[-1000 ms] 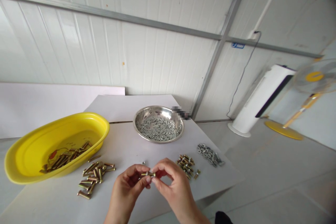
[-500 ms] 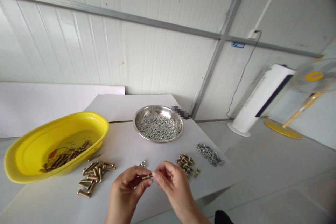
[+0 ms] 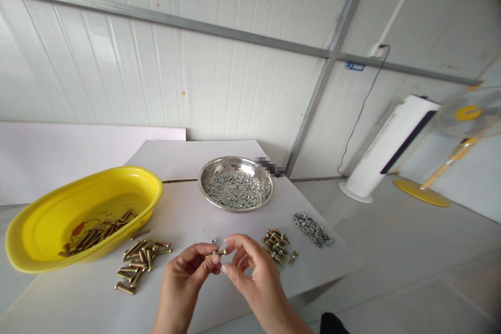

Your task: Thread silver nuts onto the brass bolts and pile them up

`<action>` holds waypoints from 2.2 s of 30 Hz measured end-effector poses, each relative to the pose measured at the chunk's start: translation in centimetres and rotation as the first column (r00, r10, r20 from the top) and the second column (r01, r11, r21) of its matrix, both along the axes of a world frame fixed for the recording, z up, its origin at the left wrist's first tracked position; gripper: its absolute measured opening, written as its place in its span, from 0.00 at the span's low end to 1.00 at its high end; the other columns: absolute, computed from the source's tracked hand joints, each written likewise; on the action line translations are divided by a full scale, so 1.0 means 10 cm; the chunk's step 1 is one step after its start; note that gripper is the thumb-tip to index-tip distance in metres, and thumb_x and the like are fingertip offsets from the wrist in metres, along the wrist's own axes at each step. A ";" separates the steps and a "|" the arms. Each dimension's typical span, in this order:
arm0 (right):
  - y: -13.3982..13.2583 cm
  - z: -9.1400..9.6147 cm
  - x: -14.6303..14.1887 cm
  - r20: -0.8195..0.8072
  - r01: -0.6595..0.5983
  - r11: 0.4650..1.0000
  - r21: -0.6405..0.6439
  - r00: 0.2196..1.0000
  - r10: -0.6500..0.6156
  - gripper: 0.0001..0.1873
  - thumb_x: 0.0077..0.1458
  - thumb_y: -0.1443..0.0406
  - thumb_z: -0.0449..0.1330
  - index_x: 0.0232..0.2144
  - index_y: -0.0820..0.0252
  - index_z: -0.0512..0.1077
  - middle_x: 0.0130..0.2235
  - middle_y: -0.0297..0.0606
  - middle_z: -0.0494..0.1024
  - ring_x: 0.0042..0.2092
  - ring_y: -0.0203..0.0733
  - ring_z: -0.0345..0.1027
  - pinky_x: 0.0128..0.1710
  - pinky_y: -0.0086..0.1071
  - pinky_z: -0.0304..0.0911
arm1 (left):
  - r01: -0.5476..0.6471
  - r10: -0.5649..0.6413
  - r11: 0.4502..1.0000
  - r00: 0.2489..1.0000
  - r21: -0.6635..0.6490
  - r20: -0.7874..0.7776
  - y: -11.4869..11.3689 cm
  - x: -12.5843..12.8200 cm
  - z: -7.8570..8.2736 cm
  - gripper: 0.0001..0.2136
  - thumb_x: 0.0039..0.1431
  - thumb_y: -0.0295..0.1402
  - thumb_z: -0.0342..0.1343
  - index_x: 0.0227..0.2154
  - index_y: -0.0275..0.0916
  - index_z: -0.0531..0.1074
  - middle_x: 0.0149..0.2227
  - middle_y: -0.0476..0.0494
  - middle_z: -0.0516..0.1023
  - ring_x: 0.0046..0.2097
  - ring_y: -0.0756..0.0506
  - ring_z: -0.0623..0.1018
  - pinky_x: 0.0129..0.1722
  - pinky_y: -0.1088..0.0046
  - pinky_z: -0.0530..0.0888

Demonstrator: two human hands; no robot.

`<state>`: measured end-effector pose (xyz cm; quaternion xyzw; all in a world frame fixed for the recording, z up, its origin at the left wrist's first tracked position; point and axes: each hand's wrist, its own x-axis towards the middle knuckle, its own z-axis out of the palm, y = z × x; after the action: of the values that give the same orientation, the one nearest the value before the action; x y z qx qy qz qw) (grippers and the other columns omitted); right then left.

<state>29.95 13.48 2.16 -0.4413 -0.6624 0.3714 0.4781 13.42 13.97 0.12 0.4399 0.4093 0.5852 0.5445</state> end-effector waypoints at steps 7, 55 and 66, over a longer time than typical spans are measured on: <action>0.04 -0.03 -0.01 0.068 0.036 0.996 0.084 0.997 -0.041 0.12 0.53 0.76 0.61 0.36 0.56 0.76 0.35 0.33 0.80 0.35 0.37 0.74 0.34 0.25 0.65 | 0.060 -0.060 0.998 0.998 -0.009 0.004 0.01 0.00 -0.05 0.07 0.49 0.33 0.70 0.32 0.38 0.81 0.25 0.49 0.82 0.27 0.50 0.77 0.30 0.77 0.76; 0.00 -0.17 -0.06 -0.042 -0.039 0.962 -0.271 0.999 0.029 0.31 0.67 0.47 0.46 0.16 0.57 0.58 0.15 0.29 0.63 0.20 0.33 0.58 0.23 0.26 0.55 | 0.076 0.034 0.953 0.936 0.293 -0.351 -0.06 0.05 -0.04 0.05 0.53 0.29 0.66 0.34 0.43 0.81 0.34 0.44 0.82 0.37 0.44 0.82 0.38 0.73 0.79; 0.02 0.00 -0.04 -0.001 -0.015 1.000 -0.009 1.000 0.015 0.15 0.53 0.73 0.61 0.44 0.55 0.73 0.41 0.36 0.79 0.35 0.38 0.73 0.32 0.26 0.66 | 0.009 -0.009 0.999 1.000 -0.039 0.002 0.02 -0.01 -0.02 0.10 0.45 0.34 0.71 0.32 0.38 0.82 0.25 0.47 0.81 0.28 0.49 0.76 0.31 0.76 0.75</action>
<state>29.51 13.72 2.19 -0.4382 -0.6637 0.3782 0.4737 13.30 14.12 -0.09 0.4305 0.4180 0.5752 0.5559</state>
